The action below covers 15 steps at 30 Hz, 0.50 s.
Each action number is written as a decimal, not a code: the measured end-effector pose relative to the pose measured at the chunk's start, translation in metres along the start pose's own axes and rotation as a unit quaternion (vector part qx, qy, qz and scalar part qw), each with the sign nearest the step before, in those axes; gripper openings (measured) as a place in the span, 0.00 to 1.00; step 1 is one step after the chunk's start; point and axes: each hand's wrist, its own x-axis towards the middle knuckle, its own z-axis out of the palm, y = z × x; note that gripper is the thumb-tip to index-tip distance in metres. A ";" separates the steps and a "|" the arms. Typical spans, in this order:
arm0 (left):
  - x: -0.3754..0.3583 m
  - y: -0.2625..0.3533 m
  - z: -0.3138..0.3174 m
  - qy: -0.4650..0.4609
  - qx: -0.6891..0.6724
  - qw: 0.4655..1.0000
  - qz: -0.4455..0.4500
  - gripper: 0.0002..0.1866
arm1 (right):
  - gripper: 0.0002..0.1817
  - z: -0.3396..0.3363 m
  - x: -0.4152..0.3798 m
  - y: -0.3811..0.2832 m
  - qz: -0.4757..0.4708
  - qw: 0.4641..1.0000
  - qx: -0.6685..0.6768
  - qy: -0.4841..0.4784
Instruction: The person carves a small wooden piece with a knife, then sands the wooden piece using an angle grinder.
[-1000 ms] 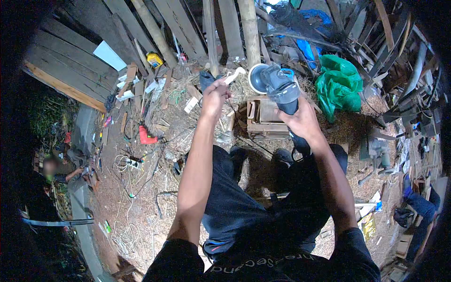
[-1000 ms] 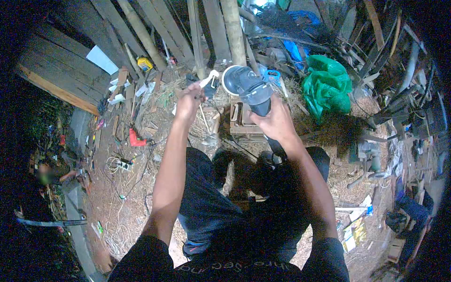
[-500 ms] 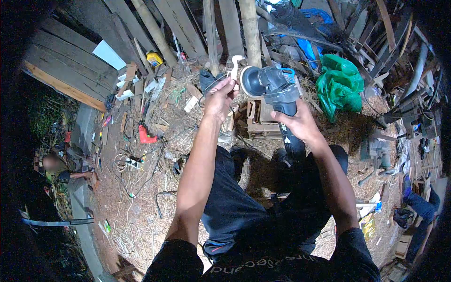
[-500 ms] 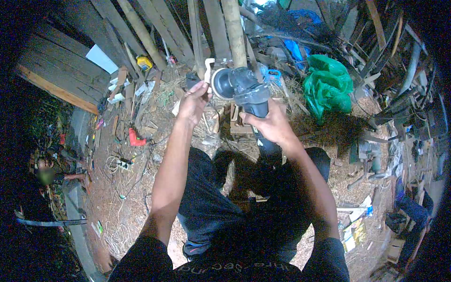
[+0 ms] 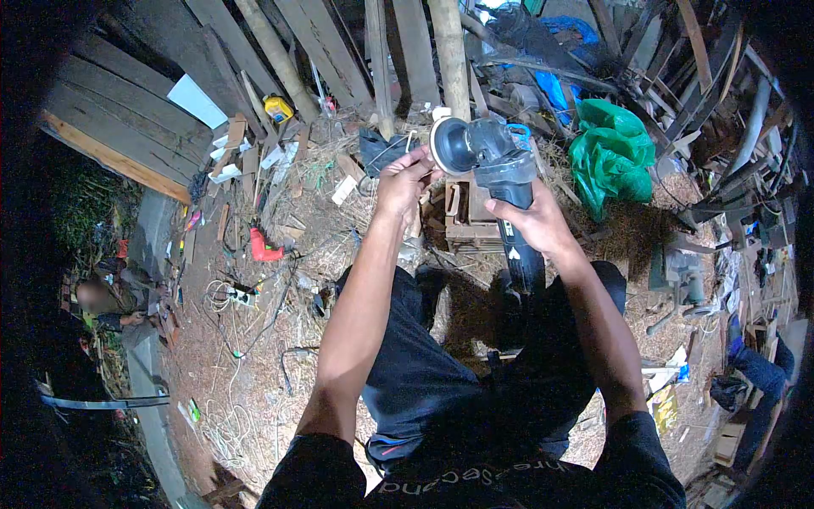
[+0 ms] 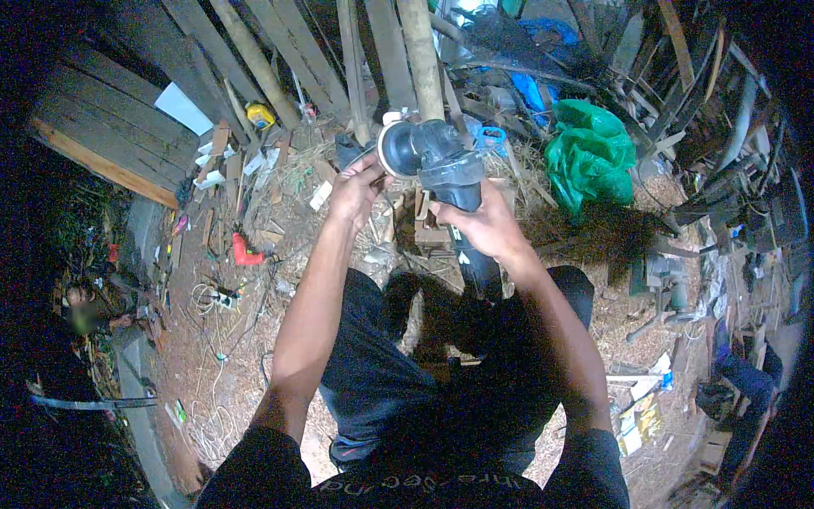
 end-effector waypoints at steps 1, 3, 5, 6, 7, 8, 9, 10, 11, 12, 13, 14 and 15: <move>0.000 0.000 0.000 0.000 -0.002 1.000 0.002 0.14 | 0.24 0.000 0.001 0.002 -0.011 1.000 -0.004 0.001; 0.000 0.000 0.001 0.000 -0.005 1.000 0.005 0.13 | 0.23 -0.001 0.002 0.004 -0.034 0.999 -0.011 0.002; 0.002 -0.001 -0.002 -0.009 -0.003 1.000 0.007 0.13 | 0.21 -0.003 0.000 -0.003 0.013 1.000 -0.001 -0.003; 0.002 0.000 -0.001 -0.014 -0.003 1.000 0.008 0.13 | 0.21 -0.004 -0.001 -0.005 0.037 0.999 0.004 -0.005; 0.002 0.000 0.000 -0.004 -0.006 1.000 0.007 0.13 | 0.21 -0.004 -0.001 -0.005 0.034 0.999 0.011 -0.004; 0.001 0.000 0.001 0.005 -0.010 1.000 0.007 0.13 | 0.21 -0.004 -0.001 -0.004 0.032 0.999 0.019 -0.003; 0.000 0.001 0.003 0.014 -0.013 1.000 0.006 0.12 | 0.20 -0.004 -0.001 -0.003 0.029 0.999 0.026 -0.002; -0.001 0.002 0.004 0.010 -0.026 1.000 0.005 0.12 | 0.20 -0.004 -0.002 -0.003 0.026 0.999 0.019 -0.001; -0.002 0.005 0.005 0.006 -0.039 0.999 0.003 0.12 | 0.19 -0.004 -0.002 -0.004 0.022 1.000 0.012 -0.001; -0.003 0.006 0.005 0.002 -0.052 0.999 0.001 0.12 | 0.19 -0.005 -0.002 -0.004 0.018 1.000 0.004 0.000; -0.003 0.006 0.004 -0.003 -0.060 0.998 -0.001 0.12 | 0.19 -0.005 -0.003 -0.007 0.035 0.999 0.017 0.002; -0.002 0.007 0.002 -0.007 -0.068 0.998 -0.003 0.12 | 0.19 -0.004 -0.005 -0.013 0.053 0.998 0.030 0.003; -0.001 0.007 0.000 -0.012 -0.076 0.997 -0.005 0.12 | 0.20 -0.004 -0.006 -0.016 0.071 0.997 0.042 0.004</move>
